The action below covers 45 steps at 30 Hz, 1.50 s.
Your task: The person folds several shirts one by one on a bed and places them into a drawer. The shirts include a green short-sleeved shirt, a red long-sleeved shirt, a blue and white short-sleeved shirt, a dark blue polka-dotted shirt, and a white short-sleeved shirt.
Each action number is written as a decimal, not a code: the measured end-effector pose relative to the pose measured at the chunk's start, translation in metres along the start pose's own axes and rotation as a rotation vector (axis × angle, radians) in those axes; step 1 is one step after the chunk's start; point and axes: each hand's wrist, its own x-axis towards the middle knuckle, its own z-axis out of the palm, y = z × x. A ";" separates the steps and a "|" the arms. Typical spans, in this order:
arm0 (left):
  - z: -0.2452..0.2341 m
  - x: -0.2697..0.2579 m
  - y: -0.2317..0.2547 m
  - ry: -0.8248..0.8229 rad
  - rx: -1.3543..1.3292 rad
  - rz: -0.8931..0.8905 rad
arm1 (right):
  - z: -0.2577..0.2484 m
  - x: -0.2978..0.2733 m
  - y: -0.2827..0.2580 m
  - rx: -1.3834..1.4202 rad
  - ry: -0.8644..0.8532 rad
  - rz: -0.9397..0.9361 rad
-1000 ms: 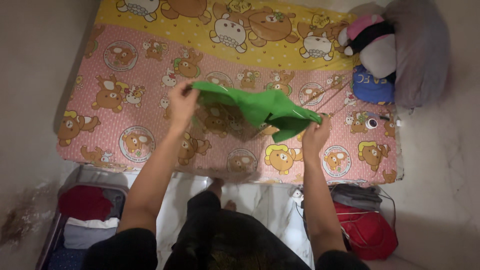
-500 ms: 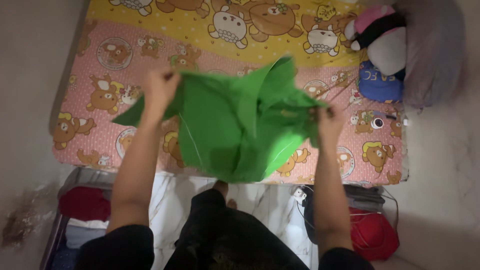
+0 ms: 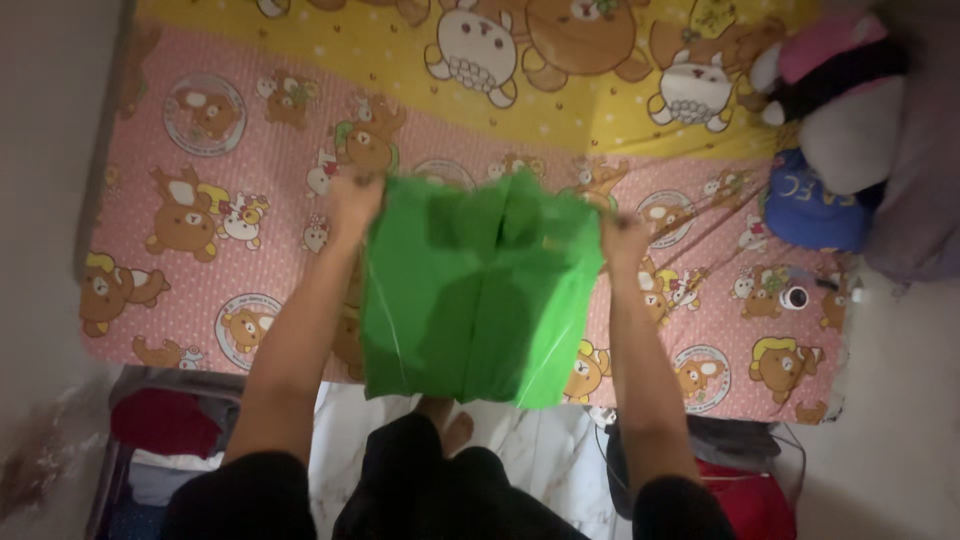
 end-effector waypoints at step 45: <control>0.166 -0.144 -0.214 -0.336 0.416 0.427 | 0.035 -0.201 0.205 -0.332 -0.462 0.096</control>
